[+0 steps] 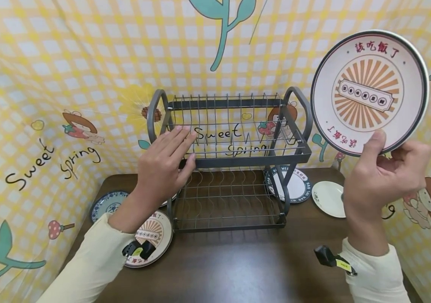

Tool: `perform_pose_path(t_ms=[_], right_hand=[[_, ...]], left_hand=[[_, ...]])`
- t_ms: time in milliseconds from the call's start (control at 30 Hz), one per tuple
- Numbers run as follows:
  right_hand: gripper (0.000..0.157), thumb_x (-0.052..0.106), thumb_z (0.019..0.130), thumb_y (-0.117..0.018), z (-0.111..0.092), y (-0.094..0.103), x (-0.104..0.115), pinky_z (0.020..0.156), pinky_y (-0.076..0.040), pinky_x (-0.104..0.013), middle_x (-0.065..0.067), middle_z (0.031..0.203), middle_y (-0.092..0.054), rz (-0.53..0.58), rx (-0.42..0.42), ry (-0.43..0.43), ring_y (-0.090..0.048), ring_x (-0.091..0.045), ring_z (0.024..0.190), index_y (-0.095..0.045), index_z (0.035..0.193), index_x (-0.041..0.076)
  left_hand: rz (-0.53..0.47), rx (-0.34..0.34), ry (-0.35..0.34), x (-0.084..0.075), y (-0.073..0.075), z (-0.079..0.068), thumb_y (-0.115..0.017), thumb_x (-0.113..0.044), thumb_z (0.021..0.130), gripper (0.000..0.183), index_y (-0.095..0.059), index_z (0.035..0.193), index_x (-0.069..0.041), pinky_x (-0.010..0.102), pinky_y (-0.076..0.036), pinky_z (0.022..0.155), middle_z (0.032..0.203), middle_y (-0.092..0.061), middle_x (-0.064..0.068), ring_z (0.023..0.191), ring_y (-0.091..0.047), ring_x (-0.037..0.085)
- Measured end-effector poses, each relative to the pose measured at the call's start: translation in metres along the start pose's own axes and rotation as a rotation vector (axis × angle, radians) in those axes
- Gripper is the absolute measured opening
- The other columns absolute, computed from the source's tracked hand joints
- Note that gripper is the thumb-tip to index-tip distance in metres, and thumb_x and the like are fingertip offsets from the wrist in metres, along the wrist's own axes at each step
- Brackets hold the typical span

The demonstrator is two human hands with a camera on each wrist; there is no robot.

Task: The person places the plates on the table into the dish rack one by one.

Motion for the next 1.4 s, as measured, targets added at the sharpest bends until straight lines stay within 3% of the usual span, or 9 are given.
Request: perform_pose_path(t_ms=[333,600,800,1033,1100,1267,1400], right_hand=[[0.015,0.007,0.082,-0.069,-0.001,-0.019,0.011,0.05,-0.033,-0.009,0.014,0.07,-0.047,0.034,0.008,0.035,-0.044,-0.003,0.056,-0.06,0.072,0.012],[0.018,0.016,0.087,-0.066,-0.005,-0.033,0.012,0.052,-0.038,-0.007,0.025,0.074,-0.047,-0.067,0.092,0.084,-0.053,-0.001,0.058,-0.063,0.074,0.003],[0.016,0.016,0.088,-0.064,-0.007,-0.042,0.008,0.055,-0.044,-0.007,0.029,0.075,-0.047,-0.089,0.136,0.113,-0.055,-0.001,0.063,-0.063,0.074,0.007],[0.026,0.014,0.089,-0.063,-0.01,-0.055,0.006,0.062,-0.049,-0.007,0.023,0.08,-0.049,-0.13,0.231,0.109,-0.061,-0.012,0.07,-0.061,0.083,-0.012],[0.025,0.013,0.09,-0.062,-0.011,-0.058,0.007,0.063,-0.049,-0.006,0.018,0.077,-0.053,-0.147,0.271,0.118,-0.064,-0.016,0.072,-0.059,0.085,-0.012],[0.023,0.013,0.091,-0.059,-0.011,-0.065,0.008,0.069,-0.047,-0.011,-0.015,0.077,-0.063,-0.171,0.361,0.145,-0.066,-0.022,0.076,-0.059,0.086,-0.01],[0.022,0.012,0.092,-0.056,-0.011,-0.071,0.008,0.07,-0.046,-0.016,-0.017,0.077,-0.065,-0.185,0.394,0.14,-0.065,-0.024,0.076,-0.058,0.086,-0.009]], left_hand=[[-0.003,0.011,0.012,0.001,0.001,0.0,-0.048,-0.03,0.097,0.043,-0.058,0.134,-0.011,0.041,-0.043,0.109,0.132,-0.061,0.01,0.124,-0.057,0.027],[0.008,0.01,0.01,0.0,0.001,0.001,-0.053,-0.029,0.094,0.043,-0.058,0.134,-0.012,0.044,-0.047,0.105,0.132,-0.061,0.01,0.123,-0.058,0.027],[0.011,0.03,0.001,-0.001,0.0,0.001,-0.053,-0.029,0.095,0.043,-0.058,0.134,-0.012,0.041,-0.044,0.109,0.131,-0.062,0.011,0.125,-0.057,0.026],[0.006,0.035,0.004,-0.001,-0.001,0.001,-0.056,-0.027,0.093,0.044,-0.058,0.134,-0.012,0.041,-0.042,0.11,0.134,-0.06,0.01,0.126,-0.056,0.026],[0.0,0.026,0.009,-0.001,-0.001,0.001,-0.056,-0.026,0.093,0.044,-0.058,0.134,-0.012,0.041,-0.043,0.11,0.133,-0.06,0.009,0.125,-0.056,0.027],[-0.014,0.001,0.018,-0.001,0.0,-0.001,-0.058,-0.024,0.091,0.045,-0.058,0.135,-0.013,0.042,-0.043,0.109,0.132,-0.061,0.009,0.125,-0.057,0.027],[-0.017,-0.002,0.019,-0.002,0.0,0.0,-0.051,-0.027,0.095,0.043,-0.058,0.135,-0.012,0.042,-0.043,0.109,0.134,-0.06,0.009,0.126,-0.056,0.027]])
Point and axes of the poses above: each hand's wrist, its own z-axis towards the middle knuckle, its own y-axis out of the back of the hand, x = y × z, the point moved 4 cm from there along z, towards the middle knuckle
